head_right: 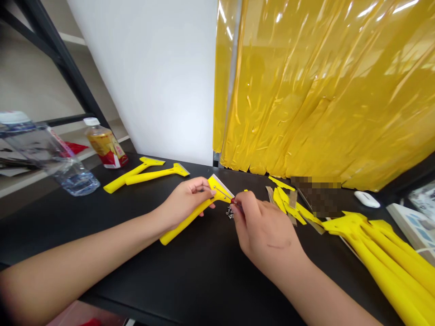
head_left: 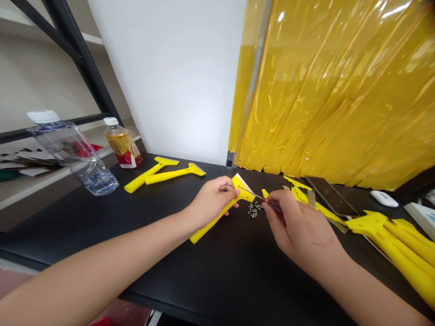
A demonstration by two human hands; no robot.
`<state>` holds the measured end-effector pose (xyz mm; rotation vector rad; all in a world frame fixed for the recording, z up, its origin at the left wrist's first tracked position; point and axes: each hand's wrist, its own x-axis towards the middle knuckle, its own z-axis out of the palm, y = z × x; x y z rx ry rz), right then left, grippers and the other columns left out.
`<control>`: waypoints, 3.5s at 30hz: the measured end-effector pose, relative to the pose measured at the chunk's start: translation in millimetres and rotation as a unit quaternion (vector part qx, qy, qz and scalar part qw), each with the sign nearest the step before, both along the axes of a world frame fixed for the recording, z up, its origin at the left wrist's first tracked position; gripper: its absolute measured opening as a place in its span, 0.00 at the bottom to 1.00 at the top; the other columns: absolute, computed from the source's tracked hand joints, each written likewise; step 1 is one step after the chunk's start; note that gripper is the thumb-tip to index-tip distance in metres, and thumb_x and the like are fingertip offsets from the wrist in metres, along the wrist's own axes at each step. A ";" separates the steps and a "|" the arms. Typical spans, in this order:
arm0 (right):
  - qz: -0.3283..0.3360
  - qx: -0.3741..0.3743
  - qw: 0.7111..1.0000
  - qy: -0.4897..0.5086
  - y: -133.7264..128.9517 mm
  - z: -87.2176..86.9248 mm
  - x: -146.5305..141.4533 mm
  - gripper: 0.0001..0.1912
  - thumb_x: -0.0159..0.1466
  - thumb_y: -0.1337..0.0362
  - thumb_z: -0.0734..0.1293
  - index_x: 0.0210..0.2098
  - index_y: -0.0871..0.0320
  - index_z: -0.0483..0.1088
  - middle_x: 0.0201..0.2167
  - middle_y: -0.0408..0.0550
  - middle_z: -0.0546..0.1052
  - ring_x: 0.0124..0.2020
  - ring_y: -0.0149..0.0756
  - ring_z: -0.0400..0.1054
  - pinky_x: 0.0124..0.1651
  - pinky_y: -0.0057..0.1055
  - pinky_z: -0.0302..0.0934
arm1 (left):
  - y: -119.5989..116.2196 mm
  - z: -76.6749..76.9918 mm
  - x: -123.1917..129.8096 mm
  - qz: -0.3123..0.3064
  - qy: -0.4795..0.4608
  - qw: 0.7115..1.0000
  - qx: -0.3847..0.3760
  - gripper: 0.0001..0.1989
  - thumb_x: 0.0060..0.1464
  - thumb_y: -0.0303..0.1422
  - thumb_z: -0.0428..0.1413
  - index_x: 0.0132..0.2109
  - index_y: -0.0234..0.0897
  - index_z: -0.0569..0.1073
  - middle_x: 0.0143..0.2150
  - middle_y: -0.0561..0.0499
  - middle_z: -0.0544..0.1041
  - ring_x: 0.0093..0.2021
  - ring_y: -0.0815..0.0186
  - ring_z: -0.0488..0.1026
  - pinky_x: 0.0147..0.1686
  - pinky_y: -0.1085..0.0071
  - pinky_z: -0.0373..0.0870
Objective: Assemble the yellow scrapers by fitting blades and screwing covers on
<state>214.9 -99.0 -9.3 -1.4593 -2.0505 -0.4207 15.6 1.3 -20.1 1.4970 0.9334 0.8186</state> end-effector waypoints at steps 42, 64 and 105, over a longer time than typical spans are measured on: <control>0.051 0.044 0.996 0.057 3.1 -2.8 1.3 0.05 0.72 0.68 0.63 0.47 0.56 0.66 0.41 0.49 0.77 0.36 0.35 0.73 0.38 0.31 0.66 | -2.8 4.3 -0.4 -0.008 0.015 1.000 0.002 0.09 0.62 0.37 0.60 0.37 0.39 0.70 0.33 0.52 0.76 0.34 0.62 0.80 0.22 0.75 0.70; 0.046 0.042 0.997 0.043 1.6 -0.2 1.9 0.05 0.72 0.67 0.63 0.48 0.56 0.66 0.39 0.48 0.76 0.35 0.37 0.74 0.37 0.32 0.66 | -3.2 2.9 -1.8 -0.013 0.014 1.000 0.009 0.10 0.61 0.39 0.60 0.37 0.38 0.70 0.33 0.52 0.76 0.34 0.62 0.80 0.22 0.75 0.70; -0.032 -0.061 0.997 0.022 1.6 0.0 6.8 0.09 0.75 0.54 0.61 0.46 0.53 0.66 0.30 0.41 0.79 0.24 0.37 0.74 0.24 0.29 0.52 | -0.8 2.1 -2.1 -0.003 0.043 0.999 0.030 0.09 0.61 0.38 0.59 0.36 0.40 0.68 0.31 0.53 0.75 0.34 0.62 0.80 0.22 0.76 0.69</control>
